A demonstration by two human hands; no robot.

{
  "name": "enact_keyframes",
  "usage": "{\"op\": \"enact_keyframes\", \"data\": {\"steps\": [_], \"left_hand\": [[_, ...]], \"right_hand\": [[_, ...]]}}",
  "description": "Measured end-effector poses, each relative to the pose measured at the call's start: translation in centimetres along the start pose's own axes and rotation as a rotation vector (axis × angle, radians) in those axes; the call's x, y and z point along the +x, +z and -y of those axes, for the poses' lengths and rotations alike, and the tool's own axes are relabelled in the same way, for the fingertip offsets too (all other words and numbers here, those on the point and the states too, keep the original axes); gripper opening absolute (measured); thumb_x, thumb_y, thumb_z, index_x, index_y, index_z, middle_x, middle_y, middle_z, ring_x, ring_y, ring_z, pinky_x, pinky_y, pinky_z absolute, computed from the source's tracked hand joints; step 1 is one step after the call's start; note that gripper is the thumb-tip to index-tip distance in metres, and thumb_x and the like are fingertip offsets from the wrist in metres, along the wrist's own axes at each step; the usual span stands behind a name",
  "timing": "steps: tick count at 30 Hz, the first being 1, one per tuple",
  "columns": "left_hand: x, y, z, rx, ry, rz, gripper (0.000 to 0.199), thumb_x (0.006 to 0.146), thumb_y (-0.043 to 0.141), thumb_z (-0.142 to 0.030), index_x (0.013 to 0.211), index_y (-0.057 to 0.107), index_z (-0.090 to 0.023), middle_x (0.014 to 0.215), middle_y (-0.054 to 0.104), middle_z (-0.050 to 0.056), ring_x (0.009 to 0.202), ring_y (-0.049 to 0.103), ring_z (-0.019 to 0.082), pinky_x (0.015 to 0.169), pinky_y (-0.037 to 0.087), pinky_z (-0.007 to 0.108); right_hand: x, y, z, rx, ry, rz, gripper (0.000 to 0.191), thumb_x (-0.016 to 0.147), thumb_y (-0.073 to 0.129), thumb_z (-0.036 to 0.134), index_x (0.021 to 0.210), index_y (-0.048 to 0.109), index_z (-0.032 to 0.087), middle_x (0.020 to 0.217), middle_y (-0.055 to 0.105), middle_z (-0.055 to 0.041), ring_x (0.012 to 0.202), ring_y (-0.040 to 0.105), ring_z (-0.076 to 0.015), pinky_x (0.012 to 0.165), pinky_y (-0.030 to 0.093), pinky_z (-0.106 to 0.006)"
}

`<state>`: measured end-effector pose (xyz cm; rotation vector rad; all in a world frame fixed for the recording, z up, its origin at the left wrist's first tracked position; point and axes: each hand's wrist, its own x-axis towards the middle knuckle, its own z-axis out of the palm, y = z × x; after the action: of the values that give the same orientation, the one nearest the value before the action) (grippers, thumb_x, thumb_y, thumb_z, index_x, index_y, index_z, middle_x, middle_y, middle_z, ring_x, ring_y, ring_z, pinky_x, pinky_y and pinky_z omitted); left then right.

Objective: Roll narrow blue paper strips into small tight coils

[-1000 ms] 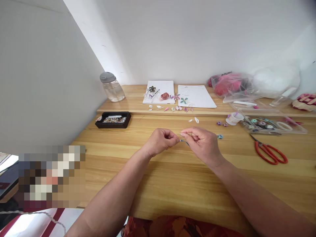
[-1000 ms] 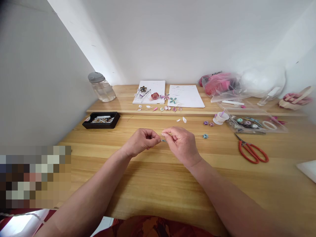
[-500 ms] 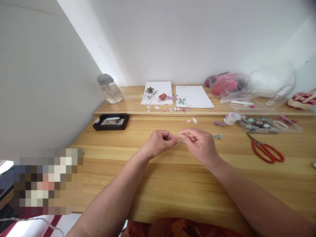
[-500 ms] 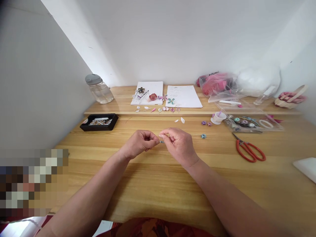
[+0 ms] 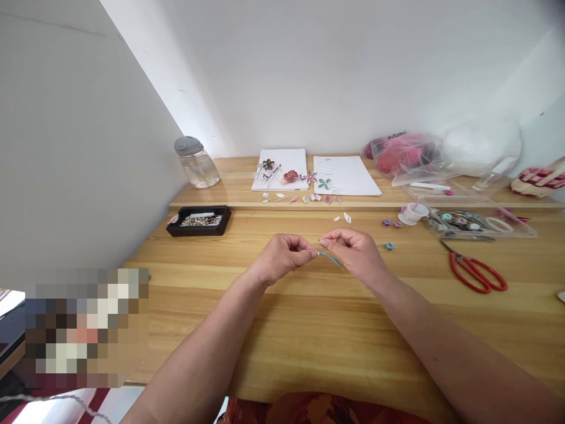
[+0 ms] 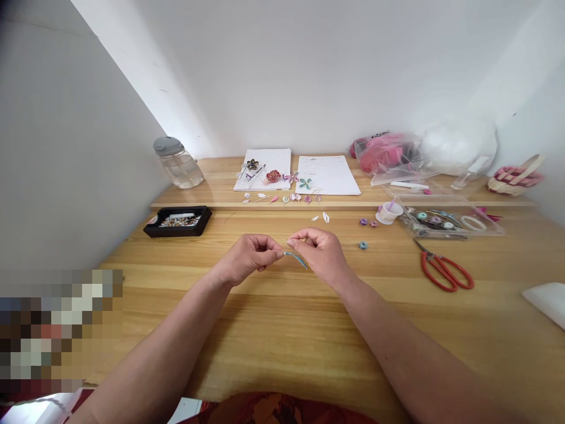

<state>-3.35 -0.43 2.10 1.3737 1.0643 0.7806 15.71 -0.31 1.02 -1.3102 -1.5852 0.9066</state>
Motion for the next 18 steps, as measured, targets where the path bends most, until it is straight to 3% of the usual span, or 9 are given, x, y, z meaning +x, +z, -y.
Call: {"op": "enact_keyframes", "data": {"steps": [11,18], "left_hand": [[-0.12,0.04,-0.09,0.012,-0.011,0.004,0.028,0.069,0.074,-0.040,0.071,0.064,-0.014,0.053,0.049,-0.005,0.049,0.037,0.005,0.048,0.027,0.021],[-0.18,0.03,-0.21,-0.036,-0.022,0.019,0.028,0.069,0.074,-0.039,0.072,0.063,-0.014,0.053,0.049,-0.004,0.049,0.038,0.006,0.047,0.027,0.021]], "right_hand": [[-0.03,-0.13,0.10,-0.004,-0.067,-0.012,0.025,0.078,0.067,0.043,0.080,0.073,0.018,0.063,0.058,-0.0004,0.054,0.037,-0.0104,0.051,0.030,-0.026],[0.10,0.26,-0.34,0.120,0.086,0.053,0.028,0.073,0.071,0.045,0.078,0.071,0.018,0.063,0.057,0.0009,0.052,0.037,-0.0088,0.048,0.028,-0.025]]}}
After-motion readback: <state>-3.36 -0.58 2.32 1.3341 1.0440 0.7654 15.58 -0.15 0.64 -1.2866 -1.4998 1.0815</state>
